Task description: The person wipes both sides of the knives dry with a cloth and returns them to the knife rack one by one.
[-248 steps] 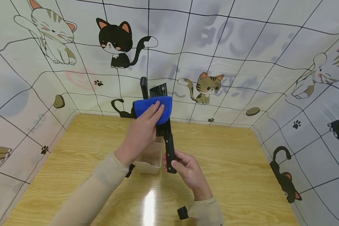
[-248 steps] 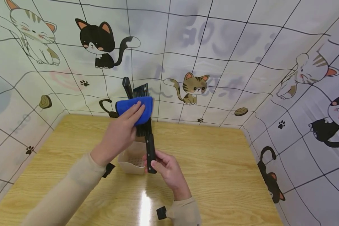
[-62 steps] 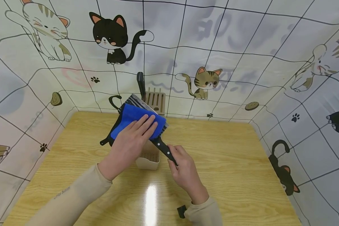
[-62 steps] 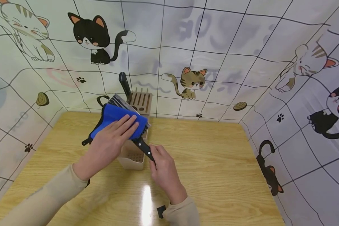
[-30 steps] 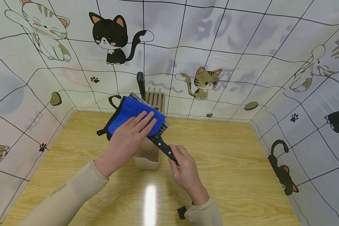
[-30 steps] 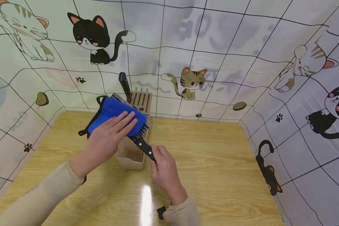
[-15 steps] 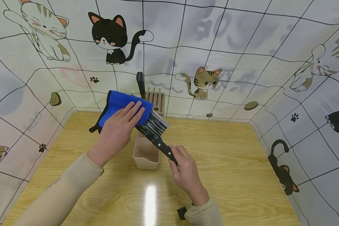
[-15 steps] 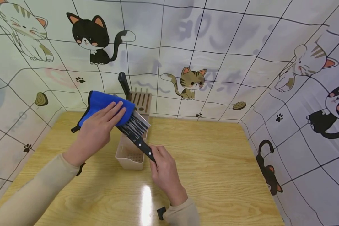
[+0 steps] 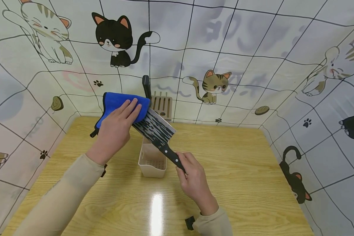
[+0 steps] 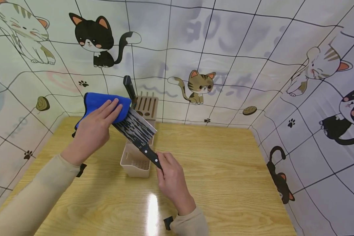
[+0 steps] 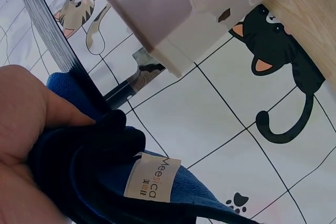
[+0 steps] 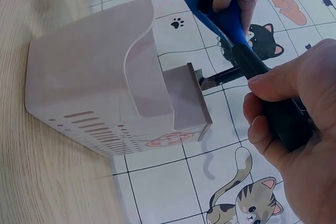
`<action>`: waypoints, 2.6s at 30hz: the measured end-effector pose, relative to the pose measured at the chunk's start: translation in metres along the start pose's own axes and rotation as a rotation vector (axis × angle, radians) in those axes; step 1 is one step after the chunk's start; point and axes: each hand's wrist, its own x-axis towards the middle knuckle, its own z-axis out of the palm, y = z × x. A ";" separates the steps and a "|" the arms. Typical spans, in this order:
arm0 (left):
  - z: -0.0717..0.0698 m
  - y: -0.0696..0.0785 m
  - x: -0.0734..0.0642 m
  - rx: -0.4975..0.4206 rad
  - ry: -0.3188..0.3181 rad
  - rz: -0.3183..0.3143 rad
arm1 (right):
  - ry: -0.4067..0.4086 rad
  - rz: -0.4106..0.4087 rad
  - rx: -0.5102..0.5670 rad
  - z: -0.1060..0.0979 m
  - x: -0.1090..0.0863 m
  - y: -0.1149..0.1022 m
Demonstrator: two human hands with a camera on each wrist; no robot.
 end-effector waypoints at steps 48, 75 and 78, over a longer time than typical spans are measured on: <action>0.016 0.082 -0.025 -0.010 -0.008 0.201 | 0.067 0.044 0.012 -0.001 0.003 0.001; 0.011 0.099 -0.040 -0.041 0.068 0.185 | 0.175 -0.011 0.033 0.002 0.006 -0.001; 0.012 0.104 -0.044 -0.034 0.083 0.202 | 0.171 -0.003 0.043 0.003 0.006 -0.002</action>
